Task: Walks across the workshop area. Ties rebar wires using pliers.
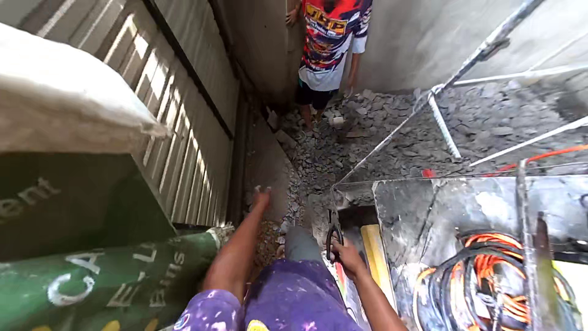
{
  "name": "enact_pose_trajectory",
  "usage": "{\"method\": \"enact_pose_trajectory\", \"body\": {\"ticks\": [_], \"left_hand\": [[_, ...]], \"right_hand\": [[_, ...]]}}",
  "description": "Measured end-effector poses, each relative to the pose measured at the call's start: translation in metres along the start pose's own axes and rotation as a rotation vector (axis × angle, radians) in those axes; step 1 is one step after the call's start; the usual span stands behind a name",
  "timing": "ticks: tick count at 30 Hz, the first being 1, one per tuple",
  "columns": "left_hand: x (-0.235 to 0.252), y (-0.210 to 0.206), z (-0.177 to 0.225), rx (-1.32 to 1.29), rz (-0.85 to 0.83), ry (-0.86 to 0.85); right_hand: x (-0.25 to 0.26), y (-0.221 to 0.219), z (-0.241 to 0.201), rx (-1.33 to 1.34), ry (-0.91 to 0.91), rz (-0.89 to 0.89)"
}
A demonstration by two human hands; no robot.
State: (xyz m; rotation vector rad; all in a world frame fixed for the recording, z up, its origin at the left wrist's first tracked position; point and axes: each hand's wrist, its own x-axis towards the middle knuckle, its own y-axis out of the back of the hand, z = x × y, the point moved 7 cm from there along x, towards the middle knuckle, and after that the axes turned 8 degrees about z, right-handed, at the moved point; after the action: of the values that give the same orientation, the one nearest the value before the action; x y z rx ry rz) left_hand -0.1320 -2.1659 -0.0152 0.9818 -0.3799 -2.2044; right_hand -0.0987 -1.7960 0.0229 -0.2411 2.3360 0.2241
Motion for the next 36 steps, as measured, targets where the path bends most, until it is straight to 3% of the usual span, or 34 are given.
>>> {"method": "enact_pose_trajectory", "body": {"ticks": [4,8,10,12,14,16,20,22,28,32,36], "left_hand": [[0.041,0.020,-0.019,-0.001,-0.031,0.026],[0.085,0.057,-0.050,-0.044,0.051,0.072],[0.108,0.058,-0.053,0.049,0.149,0.107],[0.136,0.061,-0.041,0.187,0.228,0.169],[0.172,0.047,-0.009,0.295,0.215,0.121],[0.214,0.011,0.035,0.357,0.108,-0.032],[0.300,-0.078,0.117,0.772,-0.430,-0.290],[0.321,-0.114,0.167,0.818,-0.608,-0.343],[0.370,-0.146,0.261,0.535,-0.441,-0.411],[0.376,-0.151,0.293,0.519,-0.526,-0.392],[0.386,-0.168,0.319,0.547,-0.630,-0.331]], "right_hand": [[0.024,-0.028,-0.043,-0.136,0.045,-0.084],[0.058,-0.070,-0.091,-0.695,0.198,-0.219],[0.074,-0.083,-0.113,-1.026,0.226,-0.288],[0.099,-0.100,-0.123,-1.148,0.225,-0.329],[0.132,-0.109,-0.131,-1.131,0.189,-0.328],[0.172,-0.106,-0.139,-1.050,0.118,-0.278],[0.235,-0.099,-0.153,-0.901,-0.094,-0.083],[0.251,-0.093,-0.165,-0.847,-0.183,0.002],[0.287,-0.082,-0.219,-0.739,-0.235,0.043],[0.283,-0.075,-0.251,-0.542,-0.258,0.173],[0.298,-0.078,-0.236,-0.180,-0.343,0.186]]}}
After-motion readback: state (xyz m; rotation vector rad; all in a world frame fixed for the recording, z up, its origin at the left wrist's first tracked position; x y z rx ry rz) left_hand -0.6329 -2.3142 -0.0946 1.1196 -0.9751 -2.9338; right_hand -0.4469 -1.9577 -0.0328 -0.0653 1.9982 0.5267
